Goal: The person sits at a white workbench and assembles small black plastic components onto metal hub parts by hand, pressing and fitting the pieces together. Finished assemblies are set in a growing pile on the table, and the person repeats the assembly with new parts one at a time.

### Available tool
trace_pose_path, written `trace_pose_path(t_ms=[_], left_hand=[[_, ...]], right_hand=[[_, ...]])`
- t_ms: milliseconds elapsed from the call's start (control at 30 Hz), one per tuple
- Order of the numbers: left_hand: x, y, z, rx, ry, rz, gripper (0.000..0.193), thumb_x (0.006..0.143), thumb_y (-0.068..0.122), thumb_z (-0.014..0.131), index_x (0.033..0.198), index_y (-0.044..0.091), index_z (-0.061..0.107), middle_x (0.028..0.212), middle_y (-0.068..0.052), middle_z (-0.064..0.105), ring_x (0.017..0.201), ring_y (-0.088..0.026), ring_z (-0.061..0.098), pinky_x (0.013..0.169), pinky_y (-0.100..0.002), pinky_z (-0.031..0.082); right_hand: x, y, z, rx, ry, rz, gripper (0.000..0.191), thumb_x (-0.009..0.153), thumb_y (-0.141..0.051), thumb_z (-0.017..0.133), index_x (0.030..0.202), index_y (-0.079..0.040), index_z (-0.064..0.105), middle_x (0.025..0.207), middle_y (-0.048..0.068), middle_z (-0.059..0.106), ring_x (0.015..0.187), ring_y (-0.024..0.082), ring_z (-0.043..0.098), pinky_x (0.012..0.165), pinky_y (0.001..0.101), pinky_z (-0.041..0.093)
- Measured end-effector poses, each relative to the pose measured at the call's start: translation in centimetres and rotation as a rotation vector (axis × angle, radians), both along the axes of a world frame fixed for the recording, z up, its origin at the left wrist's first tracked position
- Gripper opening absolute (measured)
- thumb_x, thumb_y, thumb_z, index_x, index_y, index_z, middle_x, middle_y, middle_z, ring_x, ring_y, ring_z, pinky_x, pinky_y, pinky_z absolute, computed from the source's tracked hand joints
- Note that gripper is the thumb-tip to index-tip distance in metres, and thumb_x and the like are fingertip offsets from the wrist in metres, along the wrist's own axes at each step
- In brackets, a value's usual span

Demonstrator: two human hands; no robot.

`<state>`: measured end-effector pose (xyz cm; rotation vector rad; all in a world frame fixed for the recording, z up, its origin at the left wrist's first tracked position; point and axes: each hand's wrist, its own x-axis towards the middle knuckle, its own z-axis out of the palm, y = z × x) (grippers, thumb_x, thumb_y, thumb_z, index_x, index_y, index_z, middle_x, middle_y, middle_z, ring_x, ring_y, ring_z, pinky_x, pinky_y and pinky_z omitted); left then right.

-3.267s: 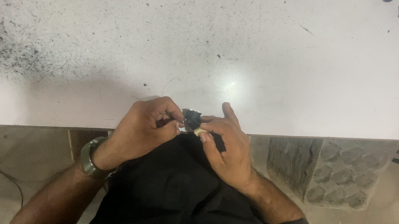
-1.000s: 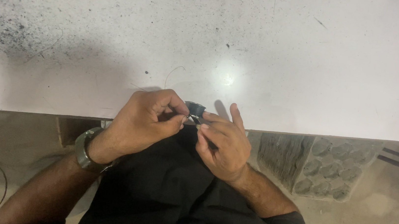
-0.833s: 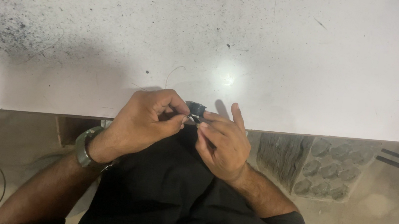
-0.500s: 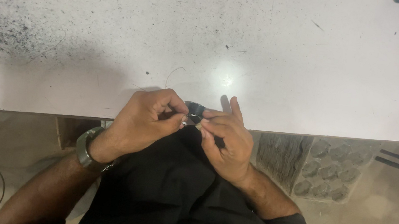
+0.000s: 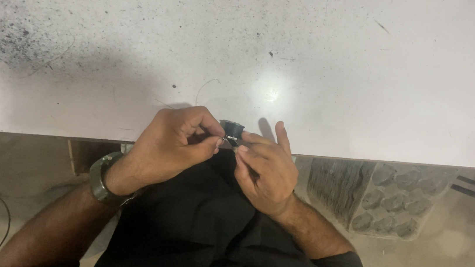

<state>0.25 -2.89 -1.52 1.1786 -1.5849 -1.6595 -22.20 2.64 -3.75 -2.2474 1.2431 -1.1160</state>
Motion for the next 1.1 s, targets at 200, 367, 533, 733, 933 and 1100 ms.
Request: trace_pose_path(t_ms=[200, 367, 533, 733, 933, 1100], left_hand=[[0.0, -0.1, 0.2, -0.008, -0.033, -0.004, 0.008, 0.09, 0.011, 0.073, 0.094, 0.004, 0.07, 0.084, -0.003, 0.076, 0.076, -0.008, 0.074, 0.066, -0.023, 0.061], [0.0, -0.1, 0.3, -0.037, -0.035, 0.005, 0.007, 0.09, 0.01, 0.073, 0.093, 0.005, 0.07, 0.084, -0.003, 0.075, 0.075, -0.008, 0.074, 0.064, -0.023, 0.061], [0.0, -0.1, 0.0, -0.042, -0.076, 0.006, 0.008, 0.09, 0.012, 0.073, 0.092, 0.005, 0.07, 0.082, -0.003, 0.075, 0.072, -0.008, 0.071, 0.061, -0.023, 0.058], [-0.3, 0.5, 1.1, -0.065, -0.092, 0.054, 0.009, 0.089, 0.012, 0.073, 0.094, 0.005, 0.071, 0.082, -0.002, 0.074, 0.069, -0.009, 0.069, 0.06, -0.024, 0.055], [1.6, 1.7, 3.0, -0.132, -0.123, 0.028, 0.018, 0.091, 0.015, 0.069, 0.105, 0.005, 0.071, 0.085, -0.005, 0.075, 0.071, -0.012, 0.071, 0.063, -0.026, 0.055], [3.8, 2.4, 3.9, -0.291, -0.103, 0.039, 0.021, 0.095, 0.017, 0.068, 0.112, 0.004, 0.07, 0.097, -0.006, 0.079, 0.085, -0.014, 0.076, 0.07, -0.025, 0.057]], right_hand=[[-0.8, -0.3, 0.0, 0.146, -0.157, 0.046, 0.019, 0.09, 0.003, 0.072, 0.107, -0.006, 0.068, 0.096, 0.008, 0.074, 0.11, 0.027, 0.075, 0.127, 0.0624, 0.028], [-0.8, 0.3, -0.8, 0.152, -0.191, 0.013, 0.019, 0.094, 0.002, 0.071, 0.11, -0.006, 0.065, 0.099, 0.007, 0.073, 0.112, 0.027, 0.075, 0.129, 0.0625, 0.03], [-0.7, 0.1, -1.1, 0.112, -0.208, -0.003, 0.021, 0.096, 0.005, 0.067, 0.112, -0.009, 0.065, 0.105, 0.005, 0.068, 0.116, 0.027, 0.074, 0.132, 0.0627, 0.029], [-0.8, -0.9, 0.8, 0.012, 0.136, -0.151, 0.028, 0.084, -0.013, 0.079, 0.11, -0.004, 0.072, 0.11, 0.011, 0.063, 0.122, 0.034, 0.061, 0.124, 0.0636, 0.02], [0.0, -1.8, 3.7, -0.023, 0.262, -0.207, 0.017, 0.087, -0.011, 0.08, 0.102, -0.01, 0.073, 0.111, 0.005, 0.064, 0.128, 0.028, 0.06, 0.13, 0.0624, 0.023], [-1.1, -2.7, 7.1, -0.023, 0.321, -0.206, 0.037, 0.082, -0.02, 0.082, 0.115, -0.008, 0.072, 0.119, 0.009, 0.058, 0.133, 0.033, 0.053, 0.126, 0.0654, 0.021]])
